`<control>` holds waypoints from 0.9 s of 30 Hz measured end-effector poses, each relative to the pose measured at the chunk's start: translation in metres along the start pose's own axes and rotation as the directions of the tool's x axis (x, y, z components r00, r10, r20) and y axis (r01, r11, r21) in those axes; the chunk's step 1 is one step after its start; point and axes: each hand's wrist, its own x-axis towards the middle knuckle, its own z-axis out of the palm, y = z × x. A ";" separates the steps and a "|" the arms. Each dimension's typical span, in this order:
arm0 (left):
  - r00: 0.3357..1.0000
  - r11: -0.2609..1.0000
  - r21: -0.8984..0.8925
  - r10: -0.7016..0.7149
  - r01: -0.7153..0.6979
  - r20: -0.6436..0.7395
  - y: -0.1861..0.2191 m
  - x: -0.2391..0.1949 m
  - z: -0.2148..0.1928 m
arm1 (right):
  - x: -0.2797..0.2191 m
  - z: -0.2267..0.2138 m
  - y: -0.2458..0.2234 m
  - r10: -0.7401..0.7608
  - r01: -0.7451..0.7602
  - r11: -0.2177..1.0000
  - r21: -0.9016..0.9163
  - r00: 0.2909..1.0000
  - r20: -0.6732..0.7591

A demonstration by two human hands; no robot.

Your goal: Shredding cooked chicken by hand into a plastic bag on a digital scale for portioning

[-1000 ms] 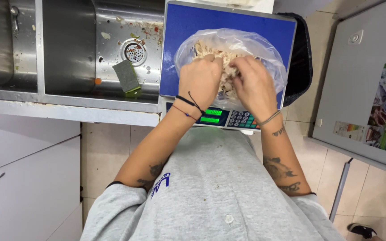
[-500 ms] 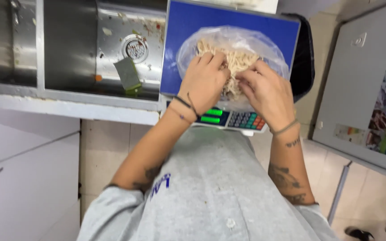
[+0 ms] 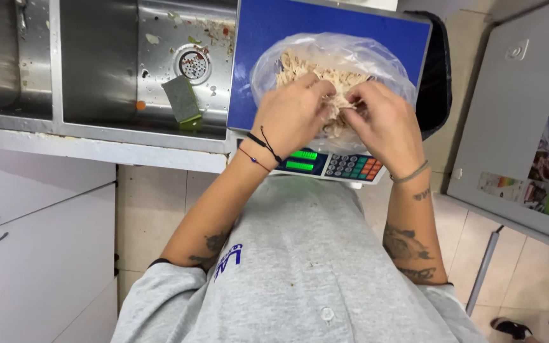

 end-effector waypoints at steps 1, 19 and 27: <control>1.000 1.000 0.004 0.002 -0.002 -0.005 -0.001 0.002 0.000 | 0.004 -0.001 -0.002 -0.004 0.004 1.000 -0.001 1.000 -0.005; 0.999 0.971 -0.237 -0.003 0.013 0.039 0.010 0.004 -0.014 | -0.004 -0.018 -0.032 0.062 0.014 0.863 0.506 0.989 -0.133; 0.986 0.962 -0.256 -0.129 0.098 -0.108 0.010 0.001 -0.013 | -0.004 -0.014 -0.045 0.121 -0.060 0.870 0.489 0.988 -0.094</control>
